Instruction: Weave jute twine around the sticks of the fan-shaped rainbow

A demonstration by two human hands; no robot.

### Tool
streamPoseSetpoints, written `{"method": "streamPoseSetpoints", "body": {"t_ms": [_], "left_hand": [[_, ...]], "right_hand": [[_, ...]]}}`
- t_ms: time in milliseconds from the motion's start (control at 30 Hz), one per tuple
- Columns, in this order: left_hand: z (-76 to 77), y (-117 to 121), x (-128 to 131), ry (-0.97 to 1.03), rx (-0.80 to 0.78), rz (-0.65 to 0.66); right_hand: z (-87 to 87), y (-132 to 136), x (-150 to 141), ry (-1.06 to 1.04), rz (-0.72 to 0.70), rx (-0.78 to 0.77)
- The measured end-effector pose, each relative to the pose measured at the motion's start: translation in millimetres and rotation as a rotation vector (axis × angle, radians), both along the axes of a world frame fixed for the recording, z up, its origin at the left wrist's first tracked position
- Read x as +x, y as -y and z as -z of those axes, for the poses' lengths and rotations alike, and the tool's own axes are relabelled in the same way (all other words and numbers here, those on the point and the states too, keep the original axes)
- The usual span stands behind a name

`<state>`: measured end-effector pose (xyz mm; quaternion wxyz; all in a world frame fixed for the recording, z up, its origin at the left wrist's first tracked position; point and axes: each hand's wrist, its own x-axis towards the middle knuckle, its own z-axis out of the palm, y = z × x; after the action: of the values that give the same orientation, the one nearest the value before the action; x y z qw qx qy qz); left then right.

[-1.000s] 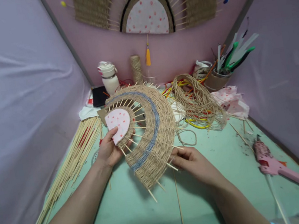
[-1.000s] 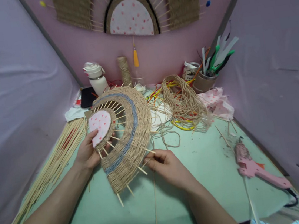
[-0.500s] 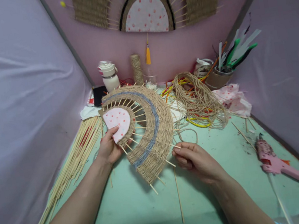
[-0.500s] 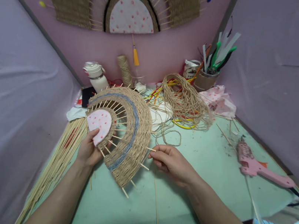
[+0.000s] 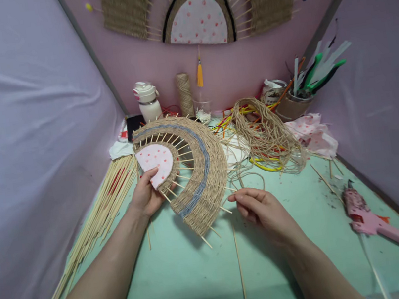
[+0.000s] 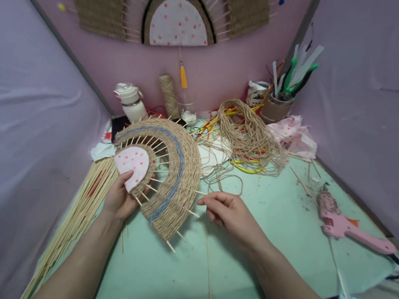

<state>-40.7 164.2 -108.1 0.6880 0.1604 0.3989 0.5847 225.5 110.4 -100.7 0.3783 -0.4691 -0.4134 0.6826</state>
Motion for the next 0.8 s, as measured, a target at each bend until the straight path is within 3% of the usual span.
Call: {"method": "streamPoseSetpoints", "body": {"t_ms": [400, 800], "left_hand": [[0.2, 0.8, -2.0, -0.014, -0.017, 0.048], [0.8, 2.0, -0.7, -0.005, -0.006, 0.052]], "right_hand": [[1.6, 6.8, 0.6, 0.522, 0.102, 0.56], [6.0, 4.6, 1.4, 0.559, 0.107, 0.587]]}}
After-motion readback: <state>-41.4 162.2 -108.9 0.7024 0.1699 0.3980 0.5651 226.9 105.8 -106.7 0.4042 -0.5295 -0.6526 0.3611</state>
